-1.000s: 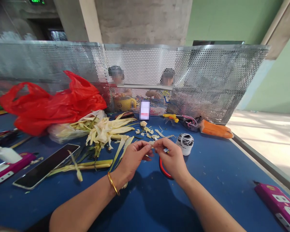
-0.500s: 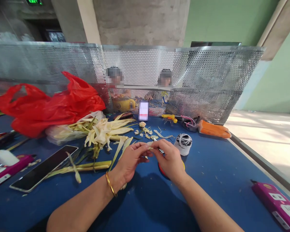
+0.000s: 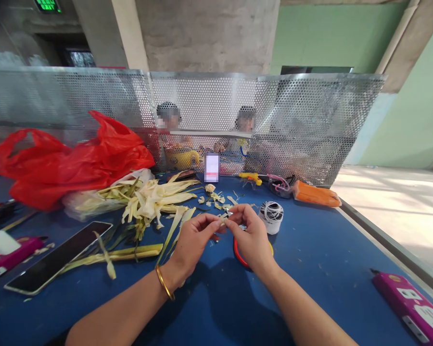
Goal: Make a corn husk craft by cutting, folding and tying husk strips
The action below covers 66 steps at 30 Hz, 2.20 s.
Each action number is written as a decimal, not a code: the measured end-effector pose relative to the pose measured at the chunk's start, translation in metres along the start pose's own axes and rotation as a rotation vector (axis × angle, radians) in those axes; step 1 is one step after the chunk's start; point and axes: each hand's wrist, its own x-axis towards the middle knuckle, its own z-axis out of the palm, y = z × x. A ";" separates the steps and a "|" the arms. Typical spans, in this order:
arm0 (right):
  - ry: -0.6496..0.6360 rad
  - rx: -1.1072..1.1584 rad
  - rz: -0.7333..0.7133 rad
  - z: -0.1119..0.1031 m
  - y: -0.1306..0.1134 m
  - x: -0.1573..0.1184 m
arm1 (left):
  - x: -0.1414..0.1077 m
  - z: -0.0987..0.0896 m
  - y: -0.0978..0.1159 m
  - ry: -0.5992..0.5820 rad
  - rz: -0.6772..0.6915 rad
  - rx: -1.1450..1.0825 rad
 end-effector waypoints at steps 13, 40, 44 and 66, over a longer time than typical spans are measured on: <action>-0.091 -0.223 -0.218 -0.002 0.000 -0.004 | 0.000 0.001 0.000 0.023 -0.178 -0.199; -0.225 -0.111 0.134 -0.008 0.000 0.006 | 0.005 -0.010 0.003 -0.088 0.227 0.535; -0.267 -0.181 0.155 -0.010 0.000 0.007 | 0.003 -0.016 0.009 -0.139 0.435 0.863; 0.034 0.020 0.182 0.031 0.003 -0.024 | -0.007 -0.002 -0.010 0.217 -0.243 -0.078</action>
